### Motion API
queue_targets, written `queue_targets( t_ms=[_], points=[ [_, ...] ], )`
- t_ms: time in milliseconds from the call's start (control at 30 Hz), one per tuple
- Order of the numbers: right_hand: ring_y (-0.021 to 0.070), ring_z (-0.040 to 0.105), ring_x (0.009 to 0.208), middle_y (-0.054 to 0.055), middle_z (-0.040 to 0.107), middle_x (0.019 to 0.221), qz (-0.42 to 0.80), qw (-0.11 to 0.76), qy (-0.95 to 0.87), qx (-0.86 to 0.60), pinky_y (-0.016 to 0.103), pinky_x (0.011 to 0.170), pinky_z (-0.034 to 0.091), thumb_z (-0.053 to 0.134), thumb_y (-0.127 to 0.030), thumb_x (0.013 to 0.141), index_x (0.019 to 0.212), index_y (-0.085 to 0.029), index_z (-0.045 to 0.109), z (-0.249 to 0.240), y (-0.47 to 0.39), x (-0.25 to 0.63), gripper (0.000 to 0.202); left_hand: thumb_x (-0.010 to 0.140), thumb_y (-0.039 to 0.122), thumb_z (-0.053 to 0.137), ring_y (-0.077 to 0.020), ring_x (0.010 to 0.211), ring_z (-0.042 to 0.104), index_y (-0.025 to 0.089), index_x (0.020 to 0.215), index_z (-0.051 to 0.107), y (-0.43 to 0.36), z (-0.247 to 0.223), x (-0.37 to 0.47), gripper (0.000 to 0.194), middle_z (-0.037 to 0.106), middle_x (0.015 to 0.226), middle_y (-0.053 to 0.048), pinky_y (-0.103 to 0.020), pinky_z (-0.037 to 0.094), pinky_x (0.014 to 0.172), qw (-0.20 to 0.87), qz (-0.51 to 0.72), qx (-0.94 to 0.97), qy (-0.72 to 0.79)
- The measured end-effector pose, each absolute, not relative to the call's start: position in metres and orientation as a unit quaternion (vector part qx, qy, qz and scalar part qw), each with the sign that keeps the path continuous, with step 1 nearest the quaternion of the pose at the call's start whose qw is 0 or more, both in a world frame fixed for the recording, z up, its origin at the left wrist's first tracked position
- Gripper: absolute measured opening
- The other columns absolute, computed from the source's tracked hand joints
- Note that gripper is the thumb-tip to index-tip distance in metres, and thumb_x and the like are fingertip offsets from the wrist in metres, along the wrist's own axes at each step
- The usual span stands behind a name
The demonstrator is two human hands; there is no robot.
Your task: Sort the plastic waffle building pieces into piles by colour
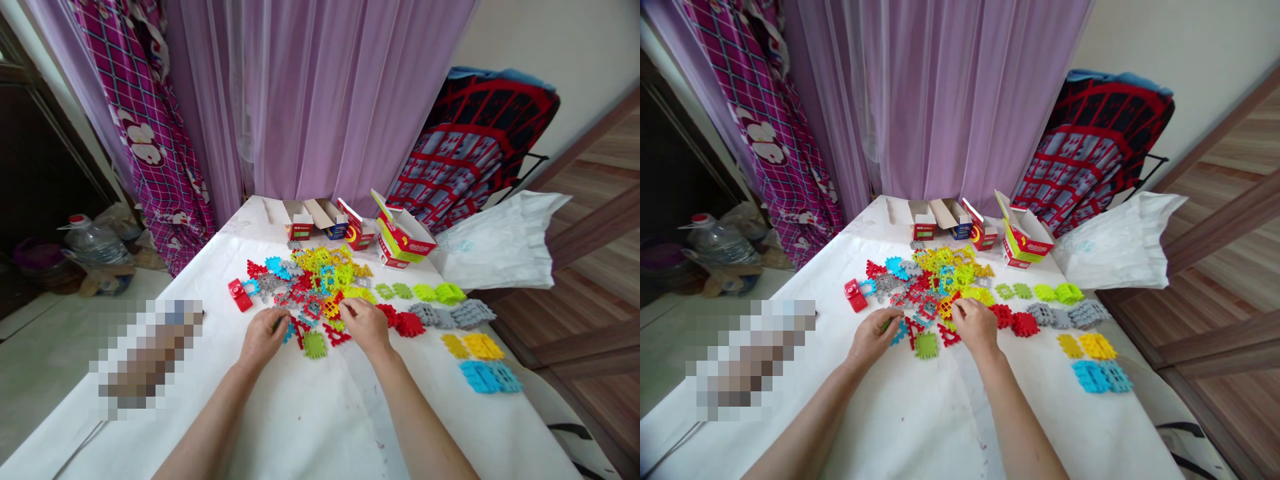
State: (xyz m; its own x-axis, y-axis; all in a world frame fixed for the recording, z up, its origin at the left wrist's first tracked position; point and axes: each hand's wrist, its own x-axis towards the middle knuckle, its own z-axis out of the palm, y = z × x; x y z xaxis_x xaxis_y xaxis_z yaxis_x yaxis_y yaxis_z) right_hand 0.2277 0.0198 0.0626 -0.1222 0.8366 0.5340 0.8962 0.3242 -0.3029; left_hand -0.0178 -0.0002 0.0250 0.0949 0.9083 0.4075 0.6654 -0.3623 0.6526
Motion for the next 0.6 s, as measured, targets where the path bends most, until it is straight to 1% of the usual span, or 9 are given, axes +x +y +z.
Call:
queue_targets(
  t_ms=[100, 200, 300, 400, 467, 600],
  points=[
    [0.0178, 0.064, 0.073, 0.003, 0.073, 0.08, -0.026, 0.352, -0.728, -0.588, 0.028, 0.067, 0.045, 0.049, -0.027, 0.089, 0.081, -0.025, 0.072, 0.051, 0.027, 0.228, 0.025, 0.089, 0.032, 0.047, -0.0187, 0.08, 0.069, 0.025, 0.087, 0.07, 0.0, 0.024, -0.019, 0.025, 0.075, 0.085, -0.004, -0.032, 0.053, 0.075, 0.15, 0.393, 0.723, 0.548],
    [0.0189, 0.064, 0.082, 0.005, 0.073, 0.088, -0.03, 0.372, -0.739, -0.561, 0.03, 0.077, 0.048, 0.05, -0.025, 0.089, 0.089, -0.023, 0.073, 0.035, 0.024, 0.217, 0.022, 0.089, 0.033, 0.047, -0.0184, 0.081, 0.069, 0.025, 0.087, 0.071, 0.0, 0.023, -0.019, 0.025, 0.075, 0.086, -0.004, -0.031, 0.053, 0.076, 0.15, 0.394, 0.723, 0.548],
    [0.0223, 0.061, 0.098, 0.008, 0.071, 0.105, -0.046, 0.363, -0.77, -0.523, 0.035, 0.089, 0.046, 0.056, -0.025, 0.086, 0.096, -0.022, 0.072, 0.023, 0.017, 0.207, 0.019, 0.089, 0.033, 0.047, -0.0184, 0.08, 0.069, 0.024, 0.087, 0.07, 0.001, 0.023, -0.019, 0.025, 0.076, 0.085, -0.004, -0.031, 0.053, 0.076, 0.149, 0.395, 0.725, 0.545],
    [0.0257, 0.056, 0.108, 0.009, 0.067, 0.118, -0.047, 0.333, -0.786, -0.519, 0.041, 0.096, 0.041, 0.061, -0.026, 0.083, 0.103, -0.023, 0.069, 0.019, 0.016, 0.203, 0.022, 0.089, 0.033, 0.047, -0.0184, 0.079, 0.069, 0.025, 0.086, 0.07, 0.0, 0.024, -0.018, 0.025, 0.075, 0.084, -0.004, -0.031, 0.053, 0.075, 0.141, 0.392, 0.727, 0.546],
    [0.0265, 0.054, 0.11, 0.008, 0.067, 0.117, -0.041, 0.309, -0.788, -0.53, 0.043, 0.097, 0.039, 0.063, -0.027, 0.082, 0.107, -0.024, 0.068, 0.02, 0.017, 0.203, 0.025, 0.089, 0.034, 0.048, -0.0184, 0.078, 0.069, 0.025, 0.086, 0.071, 0.001, 0.024, -0.018, 0.025, 0.075, 0.082, -0.004, -0.031, 0.054, 0.075, 0.136, 0.391, 0.727, 0.547],
    [0.026, 0.055, 0.108, 0.008, 0.07, 0.11, -0.032, 0.284, -0.791, -0.541, 0.042, 0.094, 0.037, 0.064, -0.028, 0.082, 0.108, -0.023, 0.066, 0.023, 0.021, 0.202, 0.026, 0.09, 0.034, 0.047, -0.0183, 0.079, 0.069, 0.025, 0.087, 0.071, 0.001, 0.021, -0.018, 0.025, 0.075, 0.083, -0.004, -0.031, 0.053, 0.076, 0.135, 0.393, 0.727, 0.547]
  ],
)
